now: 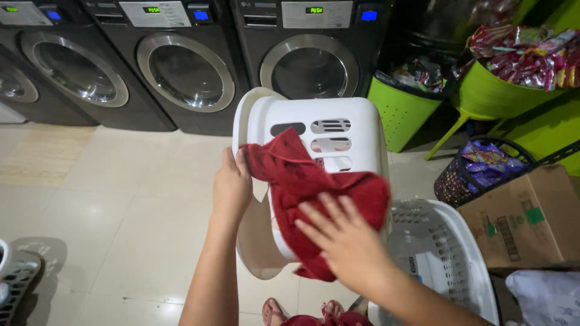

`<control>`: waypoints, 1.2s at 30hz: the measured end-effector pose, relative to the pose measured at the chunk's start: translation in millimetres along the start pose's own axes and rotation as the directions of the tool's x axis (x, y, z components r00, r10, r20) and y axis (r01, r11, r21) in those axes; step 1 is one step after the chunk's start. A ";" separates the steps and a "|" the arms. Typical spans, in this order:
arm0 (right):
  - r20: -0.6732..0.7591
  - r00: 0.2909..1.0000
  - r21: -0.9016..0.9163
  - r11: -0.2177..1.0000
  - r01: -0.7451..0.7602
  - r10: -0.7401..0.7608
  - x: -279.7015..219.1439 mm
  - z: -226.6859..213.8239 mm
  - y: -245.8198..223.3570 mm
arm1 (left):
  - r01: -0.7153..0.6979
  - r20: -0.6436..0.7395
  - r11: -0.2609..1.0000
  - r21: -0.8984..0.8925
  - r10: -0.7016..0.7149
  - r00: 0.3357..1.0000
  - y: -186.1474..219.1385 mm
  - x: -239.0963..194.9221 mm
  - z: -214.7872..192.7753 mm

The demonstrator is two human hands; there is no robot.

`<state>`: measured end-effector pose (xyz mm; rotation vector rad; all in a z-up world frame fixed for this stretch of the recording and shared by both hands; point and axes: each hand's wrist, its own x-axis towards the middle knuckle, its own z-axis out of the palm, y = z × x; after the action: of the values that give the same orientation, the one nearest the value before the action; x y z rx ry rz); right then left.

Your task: The person picks up a white laundry basket and wipes its interior and exterior surfaces with a red cloth. They rotate the basket to clean different sides and the bottom, then place it back down.

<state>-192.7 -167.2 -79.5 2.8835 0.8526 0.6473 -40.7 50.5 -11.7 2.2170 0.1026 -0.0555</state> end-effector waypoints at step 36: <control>0.429 0.895 -0.050 0.992 -0.114 0.124 -10.9 -4.2 11.8 | 0.029 0.006 0.896 -0.442 -0.029 1.000 -28.4 -71.5 22.8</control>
<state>-196.7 -183.2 -77.7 2.8967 0.6025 0.0087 -114.6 45.6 -42.5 1.7579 0.1348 -0.0425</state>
